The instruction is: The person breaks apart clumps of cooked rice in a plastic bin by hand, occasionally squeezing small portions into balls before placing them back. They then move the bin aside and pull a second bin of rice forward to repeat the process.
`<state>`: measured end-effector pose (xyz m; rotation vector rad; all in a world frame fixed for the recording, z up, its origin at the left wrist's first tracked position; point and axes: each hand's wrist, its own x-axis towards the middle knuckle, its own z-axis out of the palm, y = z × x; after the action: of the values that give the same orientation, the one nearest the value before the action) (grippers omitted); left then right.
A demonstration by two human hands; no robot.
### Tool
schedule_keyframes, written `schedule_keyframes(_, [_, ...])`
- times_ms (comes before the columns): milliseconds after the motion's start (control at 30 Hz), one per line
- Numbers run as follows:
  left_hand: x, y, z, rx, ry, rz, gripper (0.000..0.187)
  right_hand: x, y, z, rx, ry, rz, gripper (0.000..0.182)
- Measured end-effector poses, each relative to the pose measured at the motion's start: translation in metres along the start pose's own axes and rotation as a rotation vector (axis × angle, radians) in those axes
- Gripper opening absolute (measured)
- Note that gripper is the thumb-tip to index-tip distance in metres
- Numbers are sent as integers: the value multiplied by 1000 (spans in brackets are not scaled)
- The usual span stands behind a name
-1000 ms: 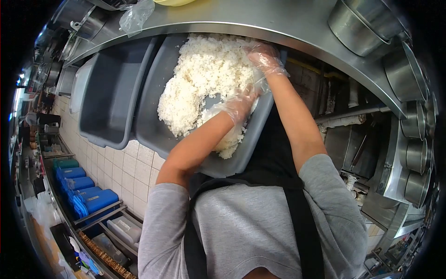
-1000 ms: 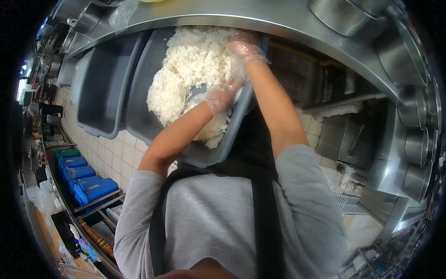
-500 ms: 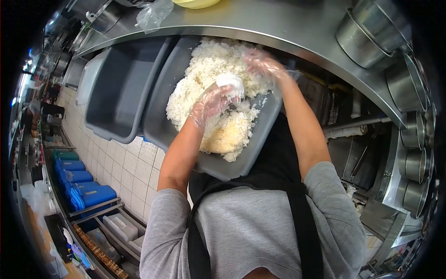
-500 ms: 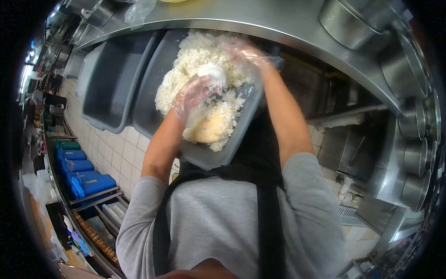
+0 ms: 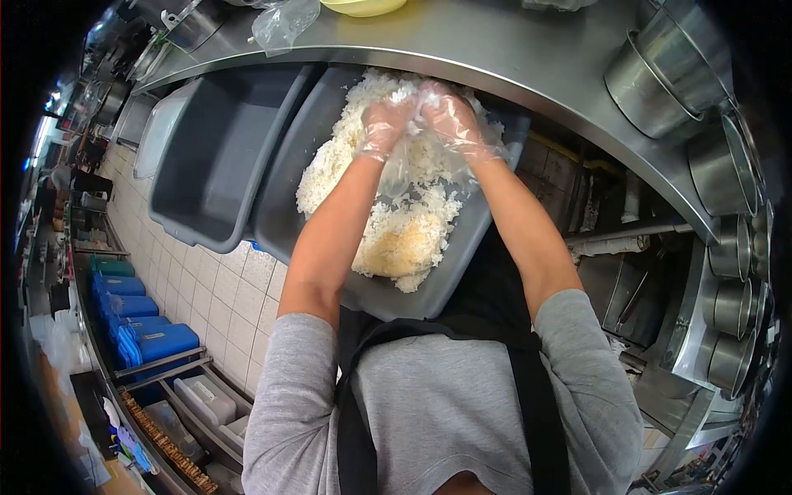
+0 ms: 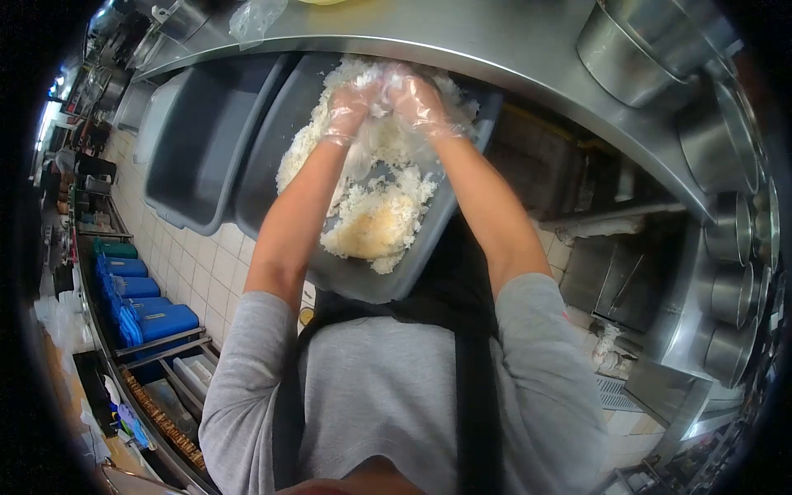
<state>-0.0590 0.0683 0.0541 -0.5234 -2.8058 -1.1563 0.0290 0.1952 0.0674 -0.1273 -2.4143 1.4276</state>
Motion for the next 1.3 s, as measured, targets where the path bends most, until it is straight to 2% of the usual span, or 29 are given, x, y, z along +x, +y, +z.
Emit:
schedule_keyframes(33, [7,-3,-2,12,-35,-6,58,6,7,2,-50,89,34,36])
schedule_keyframes(67, [17,-7,-6,15,-35,-5,58,14,13,2,-100,178,68,38])
schedule_keyframes(100, [29,-12,-9,205,3,224,52,23,17,-6,-306,151,72,42])
schedule_keyframes(133, [42,-19,-9,393,39,454,47,27,23,-9,-303,152,78,42])
schedule_keyframes(200, [68,-39,-1,318,44,509,43,29,38,-11,-211,209,16,45])
schedule_keyframes(233, [80,-53,5,246,57,560,41,30,46,-3,-421,445,-207,41])
schedule_keyframes(267, [83,-60,9,175,70,610,42,36,65,2,-420,444,-200,41])
schedule_keyframes(300, [58,-12,-23,-5,-107,11,39,47,90,5,-518,266,-151,39])
schedule_keyframes(333, [60,-15,-23,-5,-113,10,39,51,104,6,-613,86,-102,36])
schedule_keyframes(367, [67,-22,-22,91,-54,109,38,45,98,3,-614,83,-96,36])
schedule_keyframes(400, [73,-28,-21,186,5,205,37,37,83,-2,-490,130,-104,32])
schedule_keyframes(433, [74,-23,-25,219,-26,99,37,32,74,-5,-365,173,-110,29])
schedule_keyframes(467, [71,-19,-28,220,-34,89,37,31,66,-5,-362,164,-103,29])
schedule_keyframes(533, [59,-3,-36,334,24,31,35,34,53,-5,-825,210,-108,26])
schedule_keyframes(567, [63,-17,-33,334,0,146,38,31,44,-5,-680,243,68,28])
schedule_keyframes(600, [54,-8,-40,336,-6,139,38,29,48,-3,-678,235,73,28])
schedule_keyframes(667, [22,28,-63,438,-310,338,39,33,64,-2,-397,297,56,32])
schedule_keyframes(700, [4,28,-63,439,-313,336,39,40,80,0,-404,243,20,36])
schedule_keyframes(767, [-34,28,-64,352,-311,395,65,21,29,-12,-385,191,58,39])
schedule_keyframes(833, [-89,34,-73,452,-689,353,88,16,14,-13,-363,141,93,44])
schedule_keyframes(867, [-106,1,-62,354,-818,523,95,18,24,-9,-384,106,-27,48])
schedule_keyframes(900, [-127,10,-70,386,-1007,512,103,20,28,-5,-403,70,-149,52])
schedule_keyframes(933, [-146,9,-68,503,-1029,586,106,20,26,-3,-401,69,-152,52])
schedule_keyframes(967, [-162,3,-63,620,-1049,661,109,19,24,-1,-428,86,-141,53])
schedule_keyframes(1067, [-189,-11,-42,666,-939,641,111,15,25,0,-457,124,-168,57])
schedule_keyframes(1133, [-182,-7,-32,669,-911,631,108,16,33,-4,-464,149,-207,60])
schedule_keyframes(1200, [-177,-4,-28,576,-880,444,105,18,41,-2,-473,187,-167,66])
schedule_keyframes(1267, [-168,-3,-17,586,-830,429,99,24,47,0,-465,179,-159,65])
schedule_keyframes(1300, [-162,0,-12,508,-753,328,97,23,47,-1,-464,172,-146,65])
